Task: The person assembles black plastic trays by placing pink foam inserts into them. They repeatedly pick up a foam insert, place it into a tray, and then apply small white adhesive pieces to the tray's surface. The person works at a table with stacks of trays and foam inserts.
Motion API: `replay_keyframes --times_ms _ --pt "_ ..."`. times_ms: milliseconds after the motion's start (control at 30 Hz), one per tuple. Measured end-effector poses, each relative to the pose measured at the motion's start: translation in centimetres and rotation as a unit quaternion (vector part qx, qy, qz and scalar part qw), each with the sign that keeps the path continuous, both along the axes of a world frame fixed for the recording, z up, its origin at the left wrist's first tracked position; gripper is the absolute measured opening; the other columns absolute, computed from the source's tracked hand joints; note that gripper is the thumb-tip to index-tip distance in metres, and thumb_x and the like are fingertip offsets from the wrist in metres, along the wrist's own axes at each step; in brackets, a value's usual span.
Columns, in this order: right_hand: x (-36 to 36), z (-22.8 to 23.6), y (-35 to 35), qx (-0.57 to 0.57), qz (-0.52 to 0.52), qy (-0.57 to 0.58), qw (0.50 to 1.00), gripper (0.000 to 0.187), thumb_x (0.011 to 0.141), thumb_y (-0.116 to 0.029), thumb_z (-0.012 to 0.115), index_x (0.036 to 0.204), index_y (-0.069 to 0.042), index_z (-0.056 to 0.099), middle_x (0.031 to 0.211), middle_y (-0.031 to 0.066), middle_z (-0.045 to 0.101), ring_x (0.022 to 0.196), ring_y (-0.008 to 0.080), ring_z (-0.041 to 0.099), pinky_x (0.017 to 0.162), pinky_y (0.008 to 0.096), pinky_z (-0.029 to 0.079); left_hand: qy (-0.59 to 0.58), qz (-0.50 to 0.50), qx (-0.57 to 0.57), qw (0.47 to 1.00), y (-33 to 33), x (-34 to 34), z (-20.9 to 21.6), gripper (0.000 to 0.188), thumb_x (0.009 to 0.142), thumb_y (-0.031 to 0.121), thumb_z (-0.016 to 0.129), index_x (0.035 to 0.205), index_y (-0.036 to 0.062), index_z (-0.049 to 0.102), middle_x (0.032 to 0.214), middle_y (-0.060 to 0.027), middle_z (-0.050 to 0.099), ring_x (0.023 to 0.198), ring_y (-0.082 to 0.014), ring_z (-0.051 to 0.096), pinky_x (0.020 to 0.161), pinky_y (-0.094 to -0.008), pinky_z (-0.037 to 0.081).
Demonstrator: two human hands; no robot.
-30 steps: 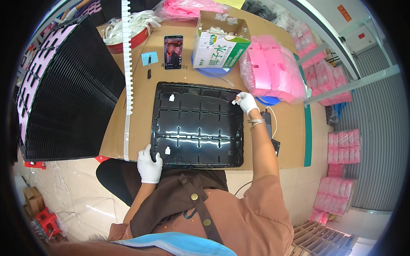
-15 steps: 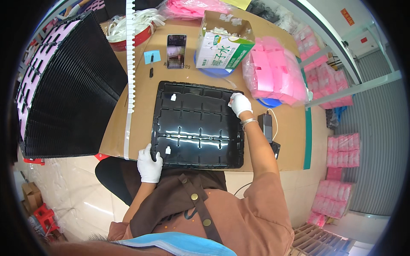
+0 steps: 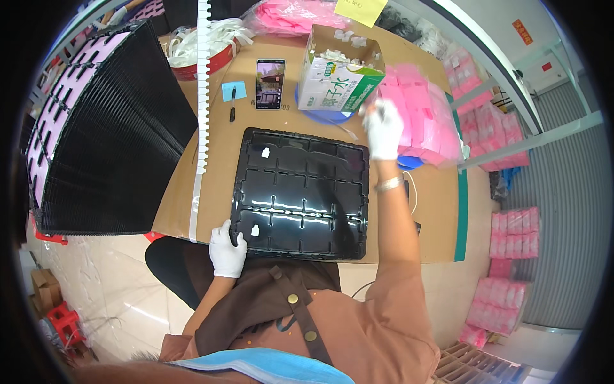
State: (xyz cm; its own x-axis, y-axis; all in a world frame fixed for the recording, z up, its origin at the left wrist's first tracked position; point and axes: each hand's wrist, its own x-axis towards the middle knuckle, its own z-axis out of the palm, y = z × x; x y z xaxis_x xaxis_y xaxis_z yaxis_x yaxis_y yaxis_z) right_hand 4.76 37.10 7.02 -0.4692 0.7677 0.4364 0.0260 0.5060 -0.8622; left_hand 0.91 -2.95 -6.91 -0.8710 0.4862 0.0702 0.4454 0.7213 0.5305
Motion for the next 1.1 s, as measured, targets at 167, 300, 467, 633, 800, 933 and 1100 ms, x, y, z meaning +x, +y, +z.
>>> replay_keyframes --times_ms 167,300,467,633,800,933,1100 --pt "-6.8 6.7 8.8 0.096 0.018 -0.108 0.989 0.019 0.085 -0.004 0.063 0.102 0.002 0.066 0.089 0.0109 0.069 0.077 0.0152 0.066 0.07 0.0279 0.053 0.015 -0.009 0.012 1.0 0.2 -0.1 0.1 0.049 0.077 0.021 0.067 0.12 0.0003 0.055 0.098 -0.0196 0.056 0.092 -0.0354 0.058 0.081 -0.0442 0.047" --pt "-9.3 5.2 8.0 0.176 0.018 -0.167 0.97 0.019 0.084 0.001 0.061 0.101 0.001 0.069 0.092 0.0097 0.07 0.083 0.0142 0.066 0.071 0.0285 0.054 -0.002 0.001 0.022 1.0 -0.1 -0.1 0.0 0.049 0.076 0.021 0.068 0.119 0.0012 0.056 0.098 -0.0179 0.056 0.091 -0.0343 0.058 0.08 -0.0441 0.048" --pt "-10.1 -8.5 -2.0 0.238 0.287 -0.366 0.853 0.019 0.077 -0.004 0.057 0.09 -0.004 0.071 0.084 0.0191 0.068 0.078 0.0318 0.066 0.075 0.0385 0.053 -0.023 -0.009 0.025 0.999 0.0 -0.3 0.3 0.048 0.076 0.021 0.068 0.118 0.0016 0.057 0.098 -0.0172 0.055 0.092 -0.0337 0.058 0.079 -0.0439 0.048" --pt "-11.6 -13.8 -9.2 0.089 0.211 -0.399 0.888 0.009 0.074 -0.002 0.062 0.079 -0.001 0.069 0.081 0.0198 0.067 0.08 0.0324 0.067 0.075 0.0376 0.054 -0.044 -0.01 0.016 0.999 -0.5 -0.3 0.0 0.049 0.076 0.021 0.068 0.119 0.0015 0.056 0.098 -0.0166 0.055 0.092 -0.0335 0.058 0.079 -0.0437 0.048" --pt "-12.6 -15.0 -8.8 0.06 0.237 -0.434 0.867 0.007 0.071 -0.005 0.064 0.076 -0.003 0.068 0.084 0.0209 0.067 0.082 0.0349 0.066 0.077 0.0377 0.053 -0.021 -0.011 0.021 0.999 -0.3 -0.4 0.0 0.048 0.077 0.022 0.067 0.119 0.0028 0.056 0.095 -0.0166 0.057 0.087 -0.0326 0.06 0.075 -0.0439 0.049" --pt "-13.1 -13.6 -9.6 0.141 0.244 -0.471 0.836 0.012 0.07 -0.009 0.065 0.079 -0.002 0.067 0.086 0.0213 0.067 0.084 0.0364 0.065 0.079 0.038 0.052 -0.041 -0.004 0.018 0.999 -0.4 -0.4 0.0 0.048 0.077 0.022 0.068 0.12 0.0024 0.056 0.097 -0.0161 0.055 0.09 -0.0327 0.058 0.078 -0.0438 0.048" --pt "-13.9 -11.9 -10.4 0.15 0.263 -0.514 0.802 0.013 0.071 -0.009 0.062 0.081 -0.001 0.068 0.089 0.0224 0.067 0.085 0.0369 0.065 0.079 0.0385 0.052 -0.032 -0.002 0.023 0.999 -0.6 -0.5 0.2 0.047 0.077 0.022 0.067 0.118 0.0026 0.056 0.095 -0.0171 0.058 0.088 -0.0336 0.06 0.076 -0.0445 0.049"
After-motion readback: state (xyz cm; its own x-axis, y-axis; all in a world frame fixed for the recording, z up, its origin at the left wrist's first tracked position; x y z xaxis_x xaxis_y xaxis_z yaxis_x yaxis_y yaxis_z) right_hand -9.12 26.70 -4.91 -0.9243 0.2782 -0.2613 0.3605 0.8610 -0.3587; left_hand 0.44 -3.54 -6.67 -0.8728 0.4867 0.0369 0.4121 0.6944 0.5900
